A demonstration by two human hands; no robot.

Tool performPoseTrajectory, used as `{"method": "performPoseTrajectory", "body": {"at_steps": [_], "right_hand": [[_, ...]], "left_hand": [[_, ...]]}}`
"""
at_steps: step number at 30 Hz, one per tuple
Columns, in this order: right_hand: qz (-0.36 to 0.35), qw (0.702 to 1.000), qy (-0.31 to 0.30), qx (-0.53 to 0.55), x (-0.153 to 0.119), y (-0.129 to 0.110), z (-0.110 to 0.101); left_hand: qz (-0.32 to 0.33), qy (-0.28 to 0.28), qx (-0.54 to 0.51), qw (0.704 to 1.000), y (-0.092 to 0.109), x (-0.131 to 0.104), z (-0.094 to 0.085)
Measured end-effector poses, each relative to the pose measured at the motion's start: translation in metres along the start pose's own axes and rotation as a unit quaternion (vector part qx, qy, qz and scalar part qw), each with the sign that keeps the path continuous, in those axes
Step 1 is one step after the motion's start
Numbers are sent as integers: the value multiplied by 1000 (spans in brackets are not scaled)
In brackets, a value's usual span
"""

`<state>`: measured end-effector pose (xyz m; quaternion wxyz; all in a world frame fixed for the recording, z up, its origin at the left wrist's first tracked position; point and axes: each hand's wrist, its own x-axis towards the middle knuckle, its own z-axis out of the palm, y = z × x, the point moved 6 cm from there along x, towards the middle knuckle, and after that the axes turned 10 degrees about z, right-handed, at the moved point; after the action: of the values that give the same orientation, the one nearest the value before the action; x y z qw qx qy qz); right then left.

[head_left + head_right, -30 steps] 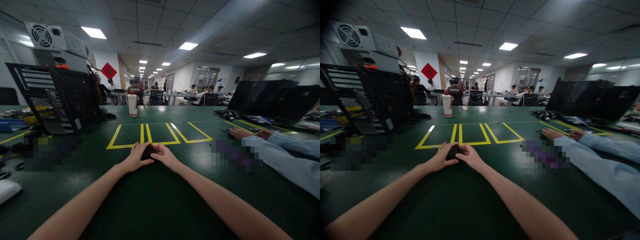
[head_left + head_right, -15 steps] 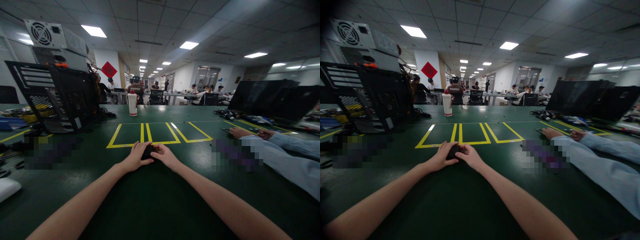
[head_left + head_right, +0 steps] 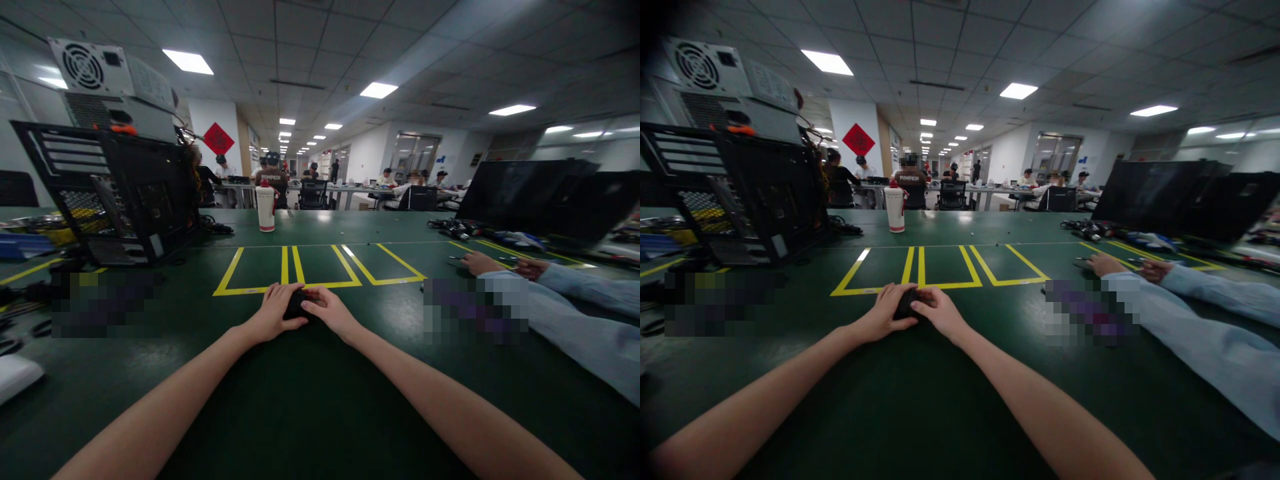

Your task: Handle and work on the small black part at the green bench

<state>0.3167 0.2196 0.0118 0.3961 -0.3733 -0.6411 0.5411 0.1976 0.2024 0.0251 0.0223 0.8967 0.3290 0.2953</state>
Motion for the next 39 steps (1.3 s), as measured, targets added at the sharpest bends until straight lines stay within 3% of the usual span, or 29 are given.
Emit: {"method": "performPoseTrajectory", "body": {"at_steps": [7,13,17,24,30,33,39], "right_hand": [[2,998,-45,45,-2,-2,4],[-25,1000,5,2,-1,-4,1],[10,1000,17,-22,2,3,-1],[15,998,-65,18,-3,-6,5],[-9,1000,3,-12,0,-4,1],[16,1000,12,-22,3,1,0],[18,999,-40,-25,3,-6,1]], "left_hand": [[2,-9,-12,1000,3,-1,-2],[7,-13,-18,1000,6,0,-4],[4,-8,-15,1000,6,0,-5],[3,-4,-10,1000,6,-1,-4],[5,0,-10,1000,4,0,-3],[3,1,-9,1000,3,0,-3],[2,-3,-15,1000,4,-1,-4]]}}
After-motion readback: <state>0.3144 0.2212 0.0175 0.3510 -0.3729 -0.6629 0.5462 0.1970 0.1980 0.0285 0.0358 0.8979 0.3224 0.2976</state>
